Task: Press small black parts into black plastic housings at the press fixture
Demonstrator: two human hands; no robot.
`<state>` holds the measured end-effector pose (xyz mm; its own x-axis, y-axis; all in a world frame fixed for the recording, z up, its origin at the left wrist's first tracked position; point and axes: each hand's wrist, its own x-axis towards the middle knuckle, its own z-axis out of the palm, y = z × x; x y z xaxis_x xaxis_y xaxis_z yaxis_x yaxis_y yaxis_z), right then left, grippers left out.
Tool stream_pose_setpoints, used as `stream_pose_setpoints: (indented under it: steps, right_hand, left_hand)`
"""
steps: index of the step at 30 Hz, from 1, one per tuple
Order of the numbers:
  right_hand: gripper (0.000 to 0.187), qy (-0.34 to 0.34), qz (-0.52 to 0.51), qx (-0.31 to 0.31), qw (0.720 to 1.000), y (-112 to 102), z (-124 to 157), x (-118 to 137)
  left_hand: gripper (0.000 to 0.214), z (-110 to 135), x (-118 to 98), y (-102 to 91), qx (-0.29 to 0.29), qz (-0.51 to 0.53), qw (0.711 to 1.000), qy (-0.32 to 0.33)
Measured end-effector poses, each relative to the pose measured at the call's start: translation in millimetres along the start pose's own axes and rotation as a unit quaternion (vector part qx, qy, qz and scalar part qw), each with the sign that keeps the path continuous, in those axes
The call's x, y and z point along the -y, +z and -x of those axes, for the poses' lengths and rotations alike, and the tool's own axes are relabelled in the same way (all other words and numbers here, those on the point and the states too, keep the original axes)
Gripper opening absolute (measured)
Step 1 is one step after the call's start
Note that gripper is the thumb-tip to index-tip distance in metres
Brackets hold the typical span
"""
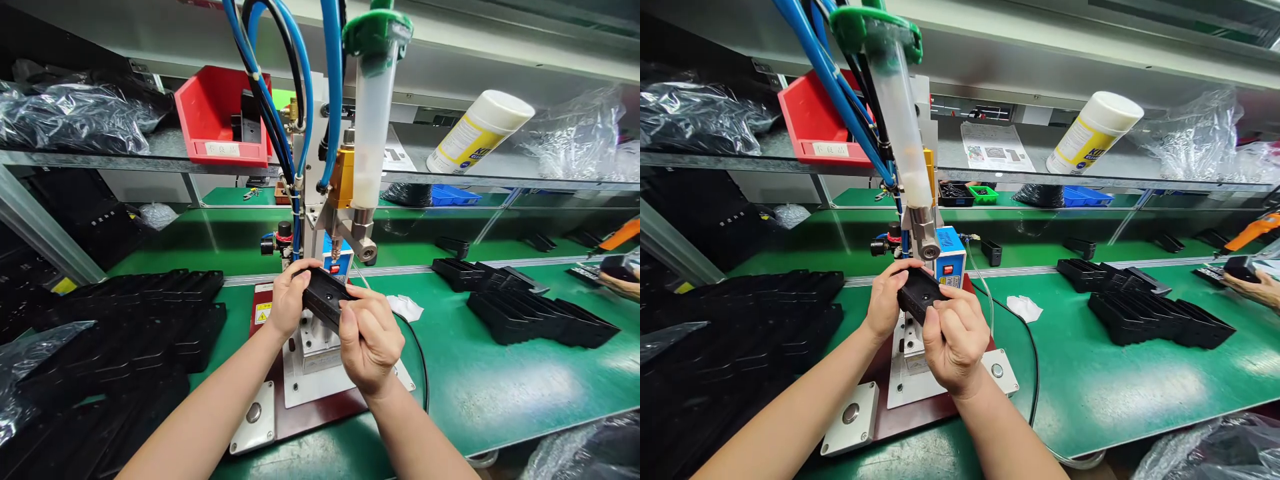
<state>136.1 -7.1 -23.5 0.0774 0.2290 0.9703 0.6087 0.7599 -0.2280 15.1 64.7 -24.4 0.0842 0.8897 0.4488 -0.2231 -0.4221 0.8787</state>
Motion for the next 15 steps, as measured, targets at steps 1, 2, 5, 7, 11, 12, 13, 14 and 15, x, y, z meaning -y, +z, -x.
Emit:
stream_pose_setpoints:
  steps: [1,2,5,7,11,12,13,14,15]
  right_hand:
    - [0.021,-0.006,0.004,0.002,1.000,-0.6,-0.1,0.2]
    - [0.021,-0.012,0.006,0.003,1.000,-1.1,-0.1,0.0]
    - [0.021,-0.020,-0.001,0.004,1.000,-2.0,0.3,-1.5]
    - [0.021,-0.012,-0.011,-0.002,1.000,-1.8,0.7,-2.7]
    - [0.022,0.014,-0.028,-0.008,0.999,-0.6,1.2,-3.6]
    - [0.023,0.017,-0.032,-0.010,0.999,-0.1,1.2,-3.6]
    - [0.023,0.021,-0.035,-0.013,0.999,0.5,1.3,-3.6]
    - [0.023,0.025,-0.037,-0.017,0.999,1.1,1.4,-3.5]
    - [0.024,0.029,-0.036,-0.021,0.999,1.8,1.5,-3.3]
  left_hand:
    - [0.030,0.2,1.1,0.3,-0.001,0.008,1.000,0.006]
    - [0.030,0.5,2.1,0.5,-0.005,0.016,1.000,0.013]
    - [0.029,1.3,3.3,1.0,-0.020,0.016,0.999,0.022]
    - [0.028,1.8,2.1,1.0,-0.027,0.000,0.999,0.023]
    - [0.026,2.8,-3.3,1.1,-0.027,-0.027,0.999,0.039]
    - [0.026,2.8,-4.1,1.3,-0.028,-0.027,0.999,0.036]
    - [0.026,2.8,-4.5,1.3,-0.031,-0.025,0.999,0.029]
    - [0.027,2.5,-4.4,1.1,-0.034,-0.024,0.999,0.020]
    - [0.027,2.1,-3.9,0.6,-0.035,-0.025,0.999,0.012]
